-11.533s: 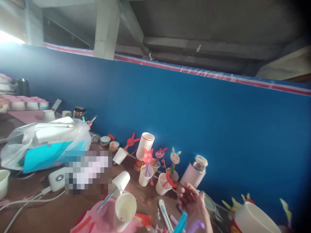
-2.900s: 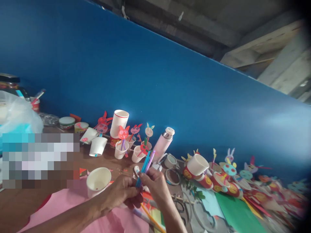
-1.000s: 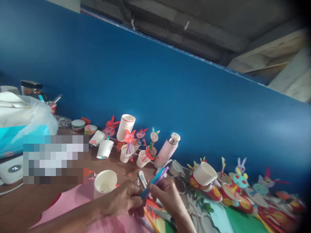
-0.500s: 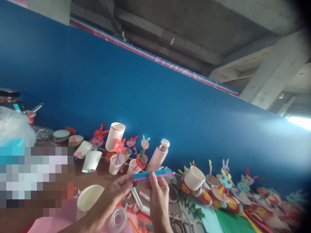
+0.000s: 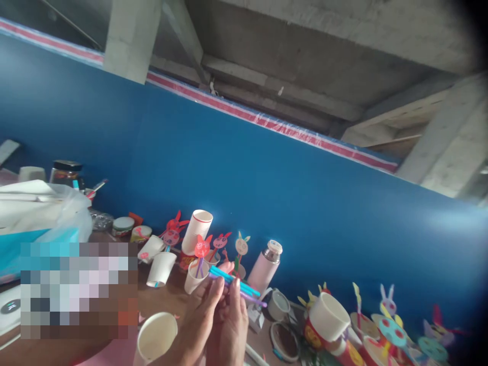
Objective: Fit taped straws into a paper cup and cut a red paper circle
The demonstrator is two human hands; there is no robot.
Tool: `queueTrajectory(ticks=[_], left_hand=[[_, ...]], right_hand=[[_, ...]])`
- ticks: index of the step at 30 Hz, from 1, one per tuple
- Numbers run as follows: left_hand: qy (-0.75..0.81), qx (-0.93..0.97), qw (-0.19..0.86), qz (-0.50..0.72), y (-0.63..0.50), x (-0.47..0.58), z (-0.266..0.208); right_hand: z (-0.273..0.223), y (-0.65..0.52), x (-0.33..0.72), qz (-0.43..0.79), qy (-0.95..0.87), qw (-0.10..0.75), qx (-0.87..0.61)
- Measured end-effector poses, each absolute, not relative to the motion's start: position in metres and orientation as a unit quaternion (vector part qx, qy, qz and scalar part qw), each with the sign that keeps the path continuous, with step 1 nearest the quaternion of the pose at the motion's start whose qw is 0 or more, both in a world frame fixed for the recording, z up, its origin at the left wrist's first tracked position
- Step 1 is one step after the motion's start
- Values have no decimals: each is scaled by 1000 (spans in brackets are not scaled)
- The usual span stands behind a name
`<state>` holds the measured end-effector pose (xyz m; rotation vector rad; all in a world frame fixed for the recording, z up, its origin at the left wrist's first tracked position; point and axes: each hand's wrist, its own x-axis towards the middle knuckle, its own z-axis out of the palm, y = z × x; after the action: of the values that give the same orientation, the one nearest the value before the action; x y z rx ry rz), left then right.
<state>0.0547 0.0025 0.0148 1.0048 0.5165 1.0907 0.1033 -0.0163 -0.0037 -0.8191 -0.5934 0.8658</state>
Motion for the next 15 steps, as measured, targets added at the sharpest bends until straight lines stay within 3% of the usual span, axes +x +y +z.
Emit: queueTrajectory(ticks=[3, 15], left_hand=[[238, 453, 711, 482, 7, 53, 10], [271, 482, 679, 483, 3, 43, 25]], right_hand=[[-4, -16, 97, 426, -169, 819, -344], [-4, -14, 85, 457, -170, 812, -321]])
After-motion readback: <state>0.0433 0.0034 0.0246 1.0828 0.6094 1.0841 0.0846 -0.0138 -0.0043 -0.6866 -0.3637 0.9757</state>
